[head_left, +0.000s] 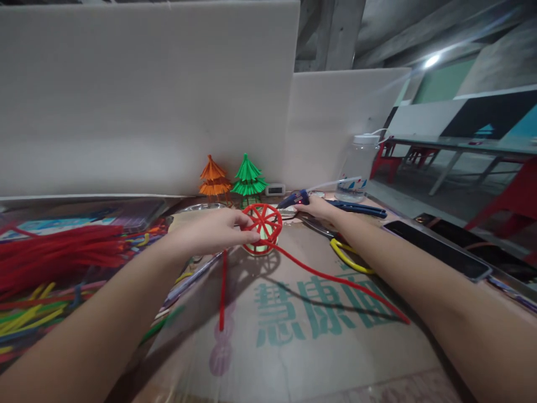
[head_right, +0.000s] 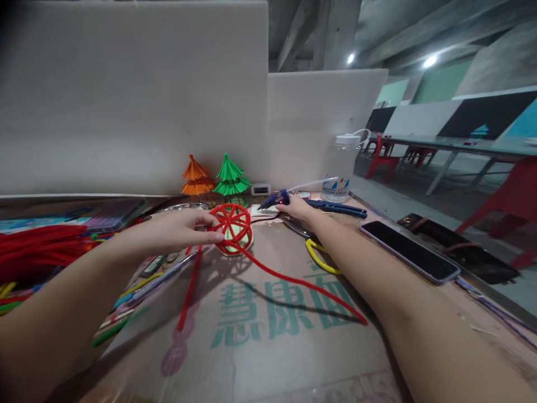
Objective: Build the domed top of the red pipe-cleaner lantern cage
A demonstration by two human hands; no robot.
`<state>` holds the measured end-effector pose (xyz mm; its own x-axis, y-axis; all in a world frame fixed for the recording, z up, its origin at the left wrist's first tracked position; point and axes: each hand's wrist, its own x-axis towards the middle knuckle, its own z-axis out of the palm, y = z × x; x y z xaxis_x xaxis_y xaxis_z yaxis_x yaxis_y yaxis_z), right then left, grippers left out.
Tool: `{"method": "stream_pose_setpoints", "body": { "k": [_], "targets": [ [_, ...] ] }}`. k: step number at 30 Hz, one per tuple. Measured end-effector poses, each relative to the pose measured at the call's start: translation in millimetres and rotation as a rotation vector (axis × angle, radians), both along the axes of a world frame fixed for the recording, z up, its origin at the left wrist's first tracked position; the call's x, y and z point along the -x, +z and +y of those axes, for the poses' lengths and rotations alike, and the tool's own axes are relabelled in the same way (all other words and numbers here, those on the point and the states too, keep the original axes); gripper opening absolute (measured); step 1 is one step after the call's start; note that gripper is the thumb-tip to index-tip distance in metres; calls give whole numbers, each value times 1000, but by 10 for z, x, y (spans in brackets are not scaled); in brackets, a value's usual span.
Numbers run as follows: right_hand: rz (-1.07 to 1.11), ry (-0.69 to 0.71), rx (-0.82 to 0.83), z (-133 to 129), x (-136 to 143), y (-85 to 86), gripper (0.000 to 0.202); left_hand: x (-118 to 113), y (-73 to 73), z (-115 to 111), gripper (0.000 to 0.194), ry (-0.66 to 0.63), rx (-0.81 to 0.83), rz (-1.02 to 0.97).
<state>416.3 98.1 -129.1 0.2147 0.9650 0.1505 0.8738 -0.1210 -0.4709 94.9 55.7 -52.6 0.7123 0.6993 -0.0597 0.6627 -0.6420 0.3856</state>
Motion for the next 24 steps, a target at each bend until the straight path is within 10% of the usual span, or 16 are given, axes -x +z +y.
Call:
{"method": "stream_pose_setpoints", "body": {
  "k": [8, 14, 19, 24],
  "targets": [
    [-245, 2, 15, -421, -171, 358, 20, -8, -9, -12, 45, 48, 22, -23],
    [-63, 335, -57, -1186, 417, 706, 36, -66, -38, -56, 43, 52, 6, -54],
    [-248, 457, -7, -1659, 949, 653, 24, -86, -43, -76, 44, 18, 12, -100],
    [-284, 435, -115, -1601, 987, 508, 5, -82, -53, -76, 41, 18, 9, -102]
  ]
}}
